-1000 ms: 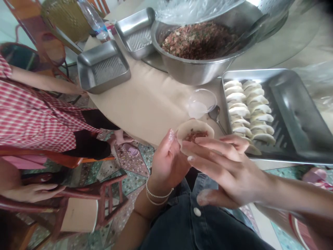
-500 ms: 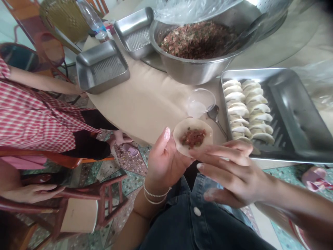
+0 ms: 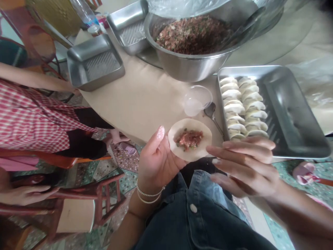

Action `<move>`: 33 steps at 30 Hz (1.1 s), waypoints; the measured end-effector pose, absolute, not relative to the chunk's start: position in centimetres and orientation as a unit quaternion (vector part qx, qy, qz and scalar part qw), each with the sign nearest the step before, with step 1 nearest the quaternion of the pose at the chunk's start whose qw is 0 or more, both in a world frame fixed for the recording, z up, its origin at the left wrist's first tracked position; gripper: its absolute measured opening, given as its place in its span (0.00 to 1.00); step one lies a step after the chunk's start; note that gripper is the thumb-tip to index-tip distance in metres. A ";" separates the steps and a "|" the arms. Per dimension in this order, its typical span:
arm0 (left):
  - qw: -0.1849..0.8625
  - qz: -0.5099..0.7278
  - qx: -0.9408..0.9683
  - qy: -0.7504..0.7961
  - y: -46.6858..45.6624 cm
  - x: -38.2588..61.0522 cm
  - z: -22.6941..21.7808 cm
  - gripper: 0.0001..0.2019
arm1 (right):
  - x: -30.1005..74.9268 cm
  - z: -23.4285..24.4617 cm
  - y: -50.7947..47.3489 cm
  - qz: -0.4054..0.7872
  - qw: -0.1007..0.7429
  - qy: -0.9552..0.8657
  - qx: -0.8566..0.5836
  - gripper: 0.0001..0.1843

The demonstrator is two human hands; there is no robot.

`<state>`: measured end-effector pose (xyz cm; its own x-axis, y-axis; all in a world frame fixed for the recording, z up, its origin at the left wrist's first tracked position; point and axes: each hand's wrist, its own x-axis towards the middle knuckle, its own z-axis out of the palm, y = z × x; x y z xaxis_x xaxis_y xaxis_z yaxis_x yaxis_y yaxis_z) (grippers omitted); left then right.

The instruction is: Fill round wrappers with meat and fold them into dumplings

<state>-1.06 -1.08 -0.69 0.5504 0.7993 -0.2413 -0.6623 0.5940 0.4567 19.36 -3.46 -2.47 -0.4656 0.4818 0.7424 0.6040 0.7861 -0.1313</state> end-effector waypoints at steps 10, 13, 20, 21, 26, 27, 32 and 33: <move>0.874 0.411 0.162 0.201 -1.0 -0.6 -1.2 0.27 | 17.5 -2.0 -2.6 -0.101 0.431 -0.831 -0.336 0.08; 0.868 0.418 0.177 0.202 -1.3 -0.5 -1.2 0.27 | 17.8 -2.3 -2.7 -0.087 0.436 -0.826 -0.346 0.12; 0.853 0.416 0.258 0.181 -2.5 -0.4 -1.0 0.22 | 17.7 -1.9 -2.4 -0.071 0.447 -0.809 -0.375 0.20; 0.849 0.416 0.268 0.184 -2.6 -0.5 -0.9 0.22 | 17.5 -1.8 -2.2 -0.072 0.455 -0.804 -0.375 0.18; 0.845 0.411 0.283 0.192 -2.8 -0.8 -1.2 0.22 | 17.0 -1.0 -1.7 -0.065 0.460 -0.795 -0.391 0.13; 0.845 0.412 0.285 0.188 -2.7 -0.8 -1.3 0.22 | 16.9 -1.0 -1.6 -0.061 0.456 -0.795 -0.395 0.12; 0.843 0.419 0.287 0.177 -2.5 -0.7 -1.6 0.21 | 16.8 -1.0 -1.4 -0.047 0.461 -0.791 -0.400 0.11; 0.844 0.418 0.284 0.179 -2.5 -0.7 -1.7 0.22 | 16.7 -1.1 -1.3 -0.043 0.459 -0.789 -0.406 0.12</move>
<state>-0.66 -2.50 -1.66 0.5862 0.8076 -0.0637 -0.6046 0.4885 0.6292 16.71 -1.35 -1.08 -0.2484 0.6010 0.7596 0.6807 0.6663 -0.3046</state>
